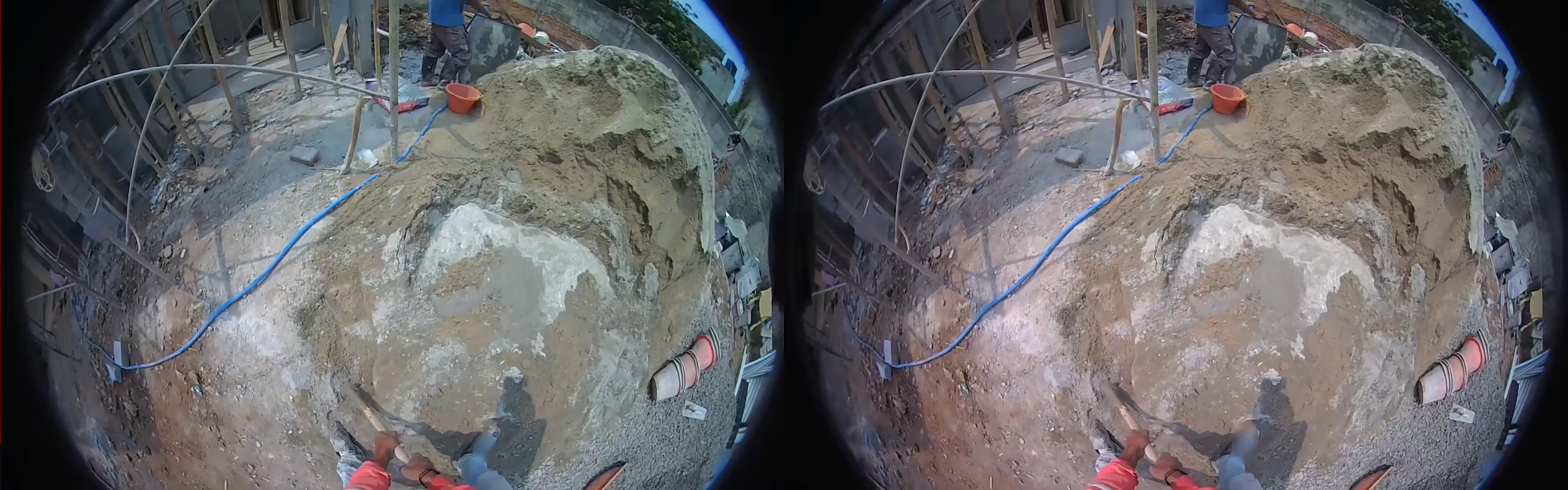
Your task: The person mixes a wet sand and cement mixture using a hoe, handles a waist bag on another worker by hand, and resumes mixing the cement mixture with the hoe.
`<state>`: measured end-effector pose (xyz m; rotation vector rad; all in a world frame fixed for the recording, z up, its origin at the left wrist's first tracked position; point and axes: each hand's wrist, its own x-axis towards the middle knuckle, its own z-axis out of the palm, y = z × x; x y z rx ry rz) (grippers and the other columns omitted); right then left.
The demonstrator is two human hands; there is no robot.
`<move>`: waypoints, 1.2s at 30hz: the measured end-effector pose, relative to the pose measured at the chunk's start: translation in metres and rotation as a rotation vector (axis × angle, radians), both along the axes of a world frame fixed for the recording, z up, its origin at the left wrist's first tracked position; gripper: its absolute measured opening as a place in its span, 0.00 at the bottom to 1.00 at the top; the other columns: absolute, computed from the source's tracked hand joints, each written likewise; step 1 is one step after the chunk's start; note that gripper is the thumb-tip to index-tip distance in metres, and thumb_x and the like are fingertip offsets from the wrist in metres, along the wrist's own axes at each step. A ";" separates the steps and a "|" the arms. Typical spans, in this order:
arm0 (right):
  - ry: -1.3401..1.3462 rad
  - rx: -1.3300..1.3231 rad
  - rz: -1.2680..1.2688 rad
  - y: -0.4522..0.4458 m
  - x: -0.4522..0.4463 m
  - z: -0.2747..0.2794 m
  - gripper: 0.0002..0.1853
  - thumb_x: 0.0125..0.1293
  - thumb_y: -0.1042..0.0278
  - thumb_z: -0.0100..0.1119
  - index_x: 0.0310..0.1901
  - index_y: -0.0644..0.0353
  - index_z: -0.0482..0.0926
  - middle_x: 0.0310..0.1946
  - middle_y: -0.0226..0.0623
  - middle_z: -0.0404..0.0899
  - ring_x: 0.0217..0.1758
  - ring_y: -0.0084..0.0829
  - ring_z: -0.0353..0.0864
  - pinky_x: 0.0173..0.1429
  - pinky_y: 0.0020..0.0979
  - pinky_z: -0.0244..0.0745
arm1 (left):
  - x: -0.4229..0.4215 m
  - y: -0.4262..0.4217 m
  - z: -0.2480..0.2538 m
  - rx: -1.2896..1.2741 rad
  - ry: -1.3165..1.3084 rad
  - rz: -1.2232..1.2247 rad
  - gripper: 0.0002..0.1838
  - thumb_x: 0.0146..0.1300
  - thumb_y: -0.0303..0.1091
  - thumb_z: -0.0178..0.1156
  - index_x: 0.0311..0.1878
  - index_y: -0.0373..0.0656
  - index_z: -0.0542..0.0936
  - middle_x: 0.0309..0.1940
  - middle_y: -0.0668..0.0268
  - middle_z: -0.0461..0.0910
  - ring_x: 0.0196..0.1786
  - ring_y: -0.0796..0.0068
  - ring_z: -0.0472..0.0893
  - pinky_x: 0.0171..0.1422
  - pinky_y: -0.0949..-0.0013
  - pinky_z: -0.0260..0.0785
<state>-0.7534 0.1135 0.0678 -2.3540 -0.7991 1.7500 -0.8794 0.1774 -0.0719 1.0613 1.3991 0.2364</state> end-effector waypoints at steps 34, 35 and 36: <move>-0.223 0.378 0.119 0.143 -0.080 0.017 0.27 0.50 0.69 0.61 0.55 0.61 0.70 0.36 0.56 0.78 0.41 0.58 0.76 0.45 0.51 0.71 | -0.013 0.317 0.096 0.272 -0.052 0.439 0.07 0.57 0.27 0.59 0.34 0.37 0.70 0.18 0.66 0.71 0.17 0.75 0.72 0.20 0.69 0.67; -0.169 0.457 0.052 0.180 -0.103 -0.014 0.26 0.51 0.67 0.61 0.54 0.62 0.70 0.34 0.56 0.78 0.39 0.57 0.77 0.44 0.50 0.72 | -0.035 0.346 0.043 0.449 0.093 0.374 0.09 0.58 0.29 0.58 0.36 0.35 0.70 0.19 0.64 0.73 0.19 0.73 0.74 0.21 0.67 0.68; 0.368 0.258 -0.600 0.207 -0.137 -0.120 0.25 0.53 0.64 0.61 0.52 0.65 0.69 0.30 0.55 0.78 0.38 0.54 0.78 0.43 0.49 0.72 | -0.041 0.360 0.069 0.456 0.263 0.272 0.11 0.59 0.31 0.58 0.36 0.34 0.69 0.21 0.60 0.75 0.21 0.69 0.77 0.23 0.65 0.69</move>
